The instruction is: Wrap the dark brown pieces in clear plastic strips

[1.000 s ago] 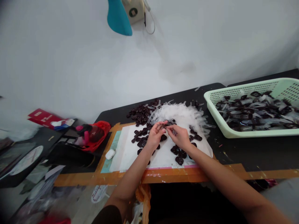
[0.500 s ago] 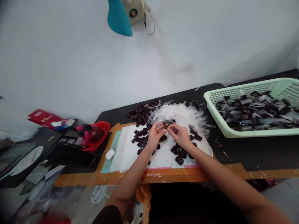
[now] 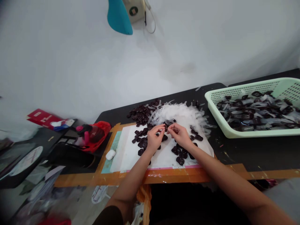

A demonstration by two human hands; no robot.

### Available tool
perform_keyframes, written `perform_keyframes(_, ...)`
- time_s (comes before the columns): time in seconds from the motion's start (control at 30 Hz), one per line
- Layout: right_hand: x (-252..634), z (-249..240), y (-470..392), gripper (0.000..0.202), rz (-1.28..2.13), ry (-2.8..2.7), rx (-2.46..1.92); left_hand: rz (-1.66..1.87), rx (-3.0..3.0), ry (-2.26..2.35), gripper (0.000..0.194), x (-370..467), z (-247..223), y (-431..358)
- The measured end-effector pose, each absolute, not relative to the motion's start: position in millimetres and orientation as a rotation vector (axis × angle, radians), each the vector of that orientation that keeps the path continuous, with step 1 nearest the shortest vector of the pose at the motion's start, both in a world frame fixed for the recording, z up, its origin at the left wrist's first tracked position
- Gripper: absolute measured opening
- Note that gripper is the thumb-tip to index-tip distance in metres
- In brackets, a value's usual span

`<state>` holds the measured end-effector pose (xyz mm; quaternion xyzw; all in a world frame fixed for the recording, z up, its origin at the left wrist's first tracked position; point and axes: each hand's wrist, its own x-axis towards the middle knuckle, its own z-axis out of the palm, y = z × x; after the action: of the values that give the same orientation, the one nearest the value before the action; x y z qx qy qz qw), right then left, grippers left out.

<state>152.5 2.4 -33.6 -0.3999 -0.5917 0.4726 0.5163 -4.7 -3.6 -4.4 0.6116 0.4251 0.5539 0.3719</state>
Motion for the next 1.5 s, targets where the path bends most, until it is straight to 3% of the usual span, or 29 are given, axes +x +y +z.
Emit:
perform_keyframes(0.23, 152, -28, -1, 0.036, 1.126, -1.459, -0.923, 1.354, 1.704, 1.072, 0.009, -2, -6, -9)
perform_keyframes(0.37, 152, -32, 4, 0.025, 1.059, -1.534, -0.961, 1.410, 1.568, 1.111, 0.010, -1, -12, -8)
perform_keyframes(0.77, 149, -31, 6, 0.023, 1.382, -1.150, -0.838, 1.174, 0.793, 0.780, 0.044, 8, -21, 4)
perform_keyframes(1.07, 155, -23, 3, 0.029, 1.778, -0.902, -0.739, 1.175, 1.019, 0.863, 0.035, 7, -19, 3)
perform_keyframes(1.5, 160, -16, 5, 0.027, 1.831, -0.808, -0.851, 1.233, 1.020, 0.841, 0.029, 6, -32, 9)
